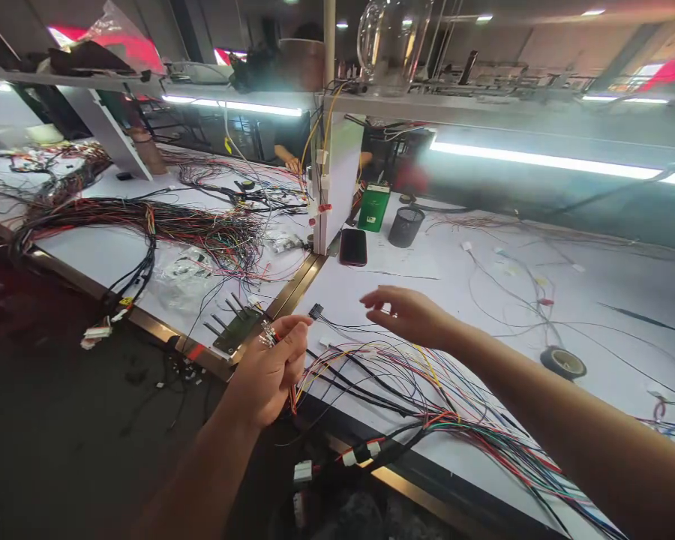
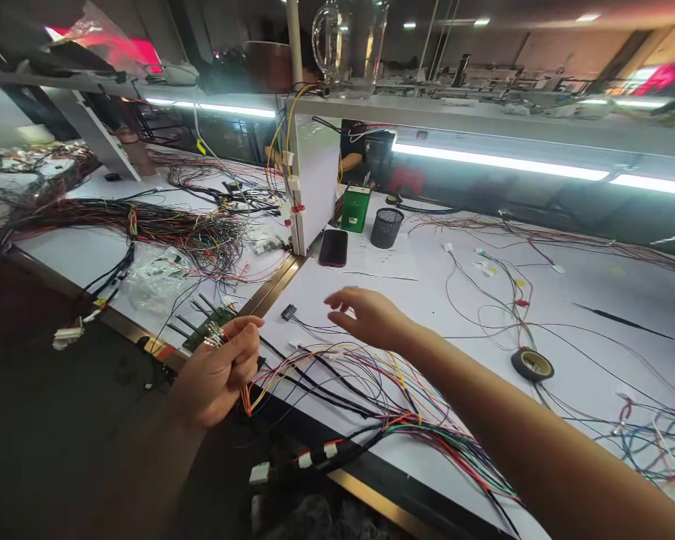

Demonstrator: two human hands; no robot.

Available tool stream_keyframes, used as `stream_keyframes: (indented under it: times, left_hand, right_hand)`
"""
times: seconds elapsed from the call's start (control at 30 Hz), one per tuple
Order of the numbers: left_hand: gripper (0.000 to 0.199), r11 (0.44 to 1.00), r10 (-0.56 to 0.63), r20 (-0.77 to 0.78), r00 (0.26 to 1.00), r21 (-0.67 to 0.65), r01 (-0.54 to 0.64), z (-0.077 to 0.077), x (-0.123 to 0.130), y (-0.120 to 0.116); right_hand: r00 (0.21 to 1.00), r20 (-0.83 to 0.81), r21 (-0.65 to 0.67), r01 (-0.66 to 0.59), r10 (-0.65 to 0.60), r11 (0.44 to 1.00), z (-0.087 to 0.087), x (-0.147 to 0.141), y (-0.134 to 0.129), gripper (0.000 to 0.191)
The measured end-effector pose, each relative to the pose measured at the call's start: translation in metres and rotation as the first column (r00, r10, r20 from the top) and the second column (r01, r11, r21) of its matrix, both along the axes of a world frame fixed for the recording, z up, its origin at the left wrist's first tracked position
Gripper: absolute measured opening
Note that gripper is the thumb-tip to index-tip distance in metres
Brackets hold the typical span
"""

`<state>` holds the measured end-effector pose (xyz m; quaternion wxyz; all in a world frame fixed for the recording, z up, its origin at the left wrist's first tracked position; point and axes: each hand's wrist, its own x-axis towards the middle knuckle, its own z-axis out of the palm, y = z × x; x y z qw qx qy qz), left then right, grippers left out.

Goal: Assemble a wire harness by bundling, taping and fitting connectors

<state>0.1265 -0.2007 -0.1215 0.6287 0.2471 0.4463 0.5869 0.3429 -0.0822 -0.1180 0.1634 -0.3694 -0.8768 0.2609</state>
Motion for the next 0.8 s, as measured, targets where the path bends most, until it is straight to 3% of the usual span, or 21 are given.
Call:
stream_keyframes:
  times: [0.13,0.27,0.37,0.43,0.5,0.57,0.63,0.67,0.73,0.8]
  left_hand:
    - [0.02,0.998,0.042,0.098,0.994,-0.059,-0.036,-0.016,-0.014,0.0]
    - [0.018,0.993,0.081,0.15,0.985,-0.096,-0.067,-0.021,-0.02,0.006]
    - [0.02,0.989,0.099,0.08,0.992,-0.12,-0.089,-0.014,-0.023,0.006]
    - [0.023,0.992,0.057,0.038,0.998,-0.117,-0.053,-0.006,-0.024,0.004]
    - [0.027,0.996,-0.033,0.046,0.998,-0.079,0.036,0.002,-0.021,0.002]
    - [0.029,0.996,-0.093,0.063,0.994,0.011,0.092,0.01,-0.016,0.001]
    - [0.026,0.984,-0.104,0.048,0.993,0.151,0.096,0.019,-0.012,0.0]
    - [0.023,0.967,-0.108,0.023,0.994,0.233,0.1,0.023,-0.011,-0.001]
    - [0.021,0.898,-0.168,-0.07,0.983,0.401,0.182,0.034,-0.01,-0.007]
    - [0.025,0.846,-0.203,-0.158,0.966,0.468,0.254,0.046,-0.009,-0.021]
  right_hand:
    - [0.967,0.253,0.099,-0.049,0.022,0.994,-0.035,-0.002,0.0,0.03]
    - [0.957,0.288,0.064,0.009,-0.028,0.998,-0.052,-0.035,0.002,0.016]
    - [0.972,0.229,0.011,0.049,-0.051,0.999,-0.037,-0.041,0.002,0.019]
    - [0.995,0.088,-0.122,0.051,-0.04,0.991,-0.015,-0.036,-0.008,0.024]
    - [0.989,-0.147,-0.378,-0.039,-0.018,0.925,0.008,-0.028,-0.024,0.024]
    - [0.957,-0.291,-0.557,-0.18,0.012,0.811,0.027,-0.019,-0.039,0.025]
    - [0.931,-0.348,-0.603,-0.315,0.113,0.733,0.035,-0.008,-0.045,0.03]
    - [0.919,-0.363,-0.587,-0.354,0.154,0.728,0.035,-0.001,-0.043,0.033]
    - [0.929,-0.326,-0.488,-0.323,0.174,0.811,0.025,0.013,-0.033,0.034]
    - [0.978,-0.166,-0.33,-0.177,0.128,0.927,0.007,0.027,-0.02,0.026]
